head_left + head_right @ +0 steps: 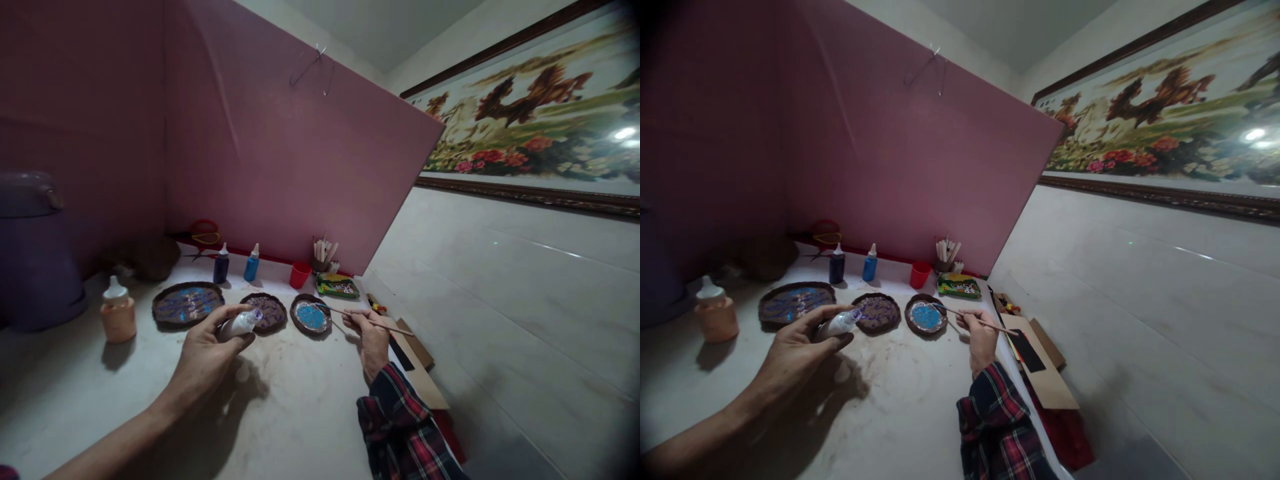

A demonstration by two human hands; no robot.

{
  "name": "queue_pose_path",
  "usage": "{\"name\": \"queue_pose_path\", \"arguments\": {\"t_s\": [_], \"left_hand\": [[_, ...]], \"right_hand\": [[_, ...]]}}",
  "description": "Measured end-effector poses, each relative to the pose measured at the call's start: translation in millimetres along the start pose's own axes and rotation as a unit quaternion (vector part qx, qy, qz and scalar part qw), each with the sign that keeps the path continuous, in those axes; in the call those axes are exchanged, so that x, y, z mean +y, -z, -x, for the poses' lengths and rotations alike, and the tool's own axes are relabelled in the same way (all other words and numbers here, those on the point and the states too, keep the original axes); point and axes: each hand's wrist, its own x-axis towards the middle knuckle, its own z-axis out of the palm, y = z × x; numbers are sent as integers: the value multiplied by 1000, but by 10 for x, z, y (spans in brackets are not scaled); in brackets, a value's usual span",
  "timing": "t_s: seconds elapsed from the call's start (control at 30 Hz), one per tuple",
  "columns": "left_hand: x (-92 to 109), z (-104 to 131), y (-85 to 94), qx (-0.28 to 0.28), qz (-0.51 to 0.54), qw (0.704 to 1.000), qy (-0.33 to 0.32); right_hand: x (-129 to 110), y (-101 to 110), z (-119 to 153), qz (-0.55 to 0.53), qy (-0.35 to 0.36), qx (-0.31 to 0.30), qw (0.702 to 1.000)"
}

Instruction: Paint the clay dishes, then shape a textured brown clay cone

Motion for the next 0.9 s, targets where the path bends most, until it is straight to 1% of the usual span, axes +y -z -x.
{"name": "queue_pose_path", "arguments": {"t_s": [0.37, 0.57, 0.73, 0.9], "left_hand": [[-22, -4, -1, 7, -3, 1000, -10], [-34, 0, -5, 3, 2, 1000, 2], [-58, -19, -12, 4, -7, 1000, -8], [-43, -19, -5, -1, -9, 1000, -3]], "right_hand": [[-11, 47, -57, -6, 26, 42, 999], [-18, 22, -37, -11, 23, 28, 999], [2, 14, -26, -5, 19, 15, 1000], [-10, 34, -35, -2, 16, 28, 999]]}}
